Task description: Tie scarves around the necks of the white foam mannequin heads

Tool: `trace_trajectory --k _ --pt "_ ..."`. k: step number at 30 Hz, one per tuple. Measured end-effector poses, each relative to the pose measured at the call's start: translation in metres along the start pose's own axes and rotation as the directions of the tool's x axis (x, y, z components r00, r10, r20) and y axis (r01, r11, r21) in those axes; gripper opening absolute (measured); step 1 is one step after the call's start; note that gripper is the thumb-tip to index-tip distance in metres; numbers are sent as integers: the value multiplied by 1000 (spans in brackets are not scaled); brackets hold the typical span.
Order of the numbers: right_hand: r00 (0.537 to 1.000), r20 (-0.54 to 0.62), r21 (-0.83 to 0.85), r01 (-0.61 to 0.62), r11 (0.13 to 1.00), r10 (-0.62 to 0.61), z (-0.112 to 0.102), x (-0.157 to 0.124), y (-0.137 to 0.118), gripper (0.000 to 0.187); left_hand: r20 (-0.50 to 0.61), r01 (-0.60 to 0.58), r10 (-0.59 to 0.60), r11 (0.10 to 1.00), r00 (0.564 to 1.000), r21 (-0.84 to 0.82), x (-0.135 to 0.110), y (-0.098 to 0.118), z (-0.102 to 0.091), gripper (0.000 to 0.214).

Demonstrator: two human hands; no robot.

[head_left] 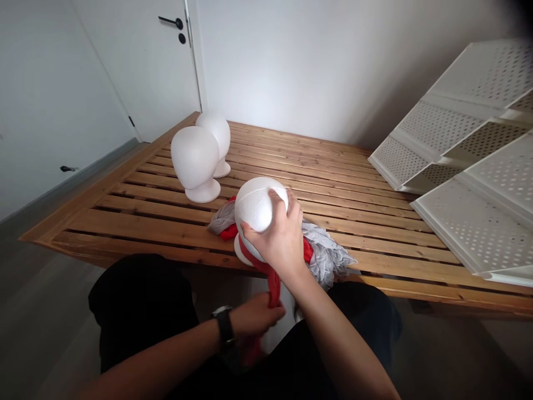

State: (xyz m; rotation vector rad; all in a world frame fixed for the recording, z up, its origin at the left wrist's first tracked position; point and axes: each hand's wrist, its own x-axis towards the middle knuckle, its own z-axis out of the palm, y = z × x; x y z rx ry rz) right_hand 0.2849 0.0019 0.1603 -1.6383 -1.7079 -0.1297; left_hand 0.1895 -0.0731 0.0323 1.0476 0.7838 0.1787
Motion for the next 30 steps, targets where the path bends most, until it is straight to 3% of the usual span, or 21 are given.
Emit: trace_trajectory --k 3,6,9,11,14,20,27,30 --pt "1000 -5 17 9 1000 -9 -1 -1 3 91 -202 -42 107 953 973 301 -44 13 -52 32" --pt "1000 9 43 16 999 -16 -1 -3 6 97 -361 32 236 799 902 601 -73 39 -104 36" --pt "1000 22 56 9 998 -10 0 -6 8 108 -464 88 381 690 800 718 -80 64 -144 36" --pt "1000 20 49 -8 999 7 0 -9 7 113 -472 73 371 720 800 690 -75 75 -161 38" --pt "999 15 54 -36 998 35 -1 -12 3 108 -420 -11 304 821 855 571 -60 83 -168 47" --pt "999 -3 78 -42 996 42 -8 -16 7 93 -333 -240 348 915 876 323 -42 82 -164 61" --pt "999 26 70 -43 997 41 -13 -14 27 98 -418 -239 340 931 843 275 -27 65 -177 59" --pt "999 17 57 -44 997 43 -12 -14 31 99 -467 -248 394 906 791 345 -20 64 -174 57"
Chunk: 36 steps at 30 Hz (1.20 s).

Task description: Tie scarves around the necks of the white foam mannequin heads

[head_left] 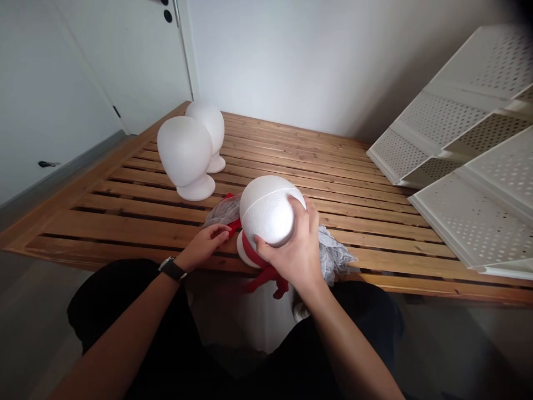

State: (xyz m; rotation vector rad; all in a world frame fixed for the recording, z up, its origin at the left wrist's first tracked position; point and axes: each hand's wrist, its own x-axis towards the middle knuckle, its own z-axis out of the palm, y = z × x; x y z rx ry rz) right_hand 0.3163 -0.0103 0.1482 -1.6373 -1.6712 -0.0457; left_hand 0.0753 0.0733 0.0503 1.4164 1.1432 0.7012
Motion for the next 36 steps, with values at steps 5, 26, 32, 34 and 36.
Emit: trace_trajectory --k 5,26,32,34,36 --pt "987 -148 -60 46 997 -55 -20 20 20 106 -89 -98 117 976 989 196 -1 -2 10 43" --pt "989 -106 -451 43 892 -101 -67 305 244 41 268 -452 412 458 871 766 13 -38 87 27" --pt "988 -86 -364 -148 920 125 12 317 311 93 265 -441 396 469 879 765 15 -38 88 27" --pt "986 -87 -356 -164 920 142 28 321 327 100 259 -439 396 480 881 760 16 -39 88 27" --pt "985 -111 -367 -165 915 133 40 324 337 98 252 -436 398 486 882 758 17 -40 88 27"
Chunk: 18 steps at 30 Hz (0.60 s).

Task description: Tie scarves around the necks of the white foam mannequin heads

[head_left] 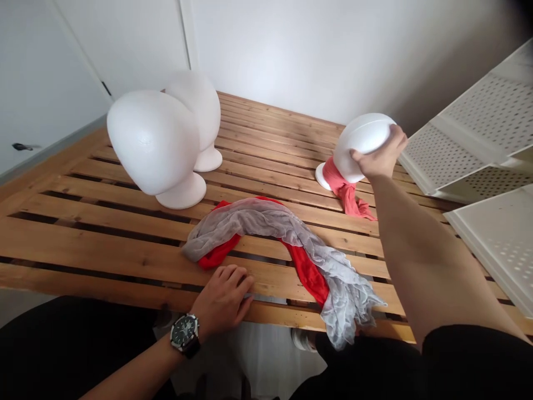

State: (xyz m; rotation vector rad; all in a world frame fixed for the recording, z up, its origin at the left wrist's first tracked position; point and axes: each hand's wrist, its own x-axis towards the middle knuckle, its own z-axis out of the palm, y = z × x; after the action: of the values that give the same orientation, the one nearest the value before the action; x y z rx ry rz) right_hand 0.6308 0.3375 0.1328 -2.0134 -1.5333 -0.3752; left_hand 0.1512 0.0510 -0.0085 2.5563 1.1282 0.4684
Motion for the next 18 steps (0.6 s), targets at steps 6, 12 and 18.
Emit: trace_trajectory --k 6,12,18 --pt "994 103 -35 42 998 -39 14 19 7 103 14 2 -2 1000 1000 22 1 0 -1 27" --pt "976 202 46 71 996 -79 13 51 25 98 14 9 -9 1000 1000 29 1 2 -2 27" --pt "986 111 28 123 992 -125 -22 46 13 94 -5 -7 7 999 1000 43 0 2 -2 27"
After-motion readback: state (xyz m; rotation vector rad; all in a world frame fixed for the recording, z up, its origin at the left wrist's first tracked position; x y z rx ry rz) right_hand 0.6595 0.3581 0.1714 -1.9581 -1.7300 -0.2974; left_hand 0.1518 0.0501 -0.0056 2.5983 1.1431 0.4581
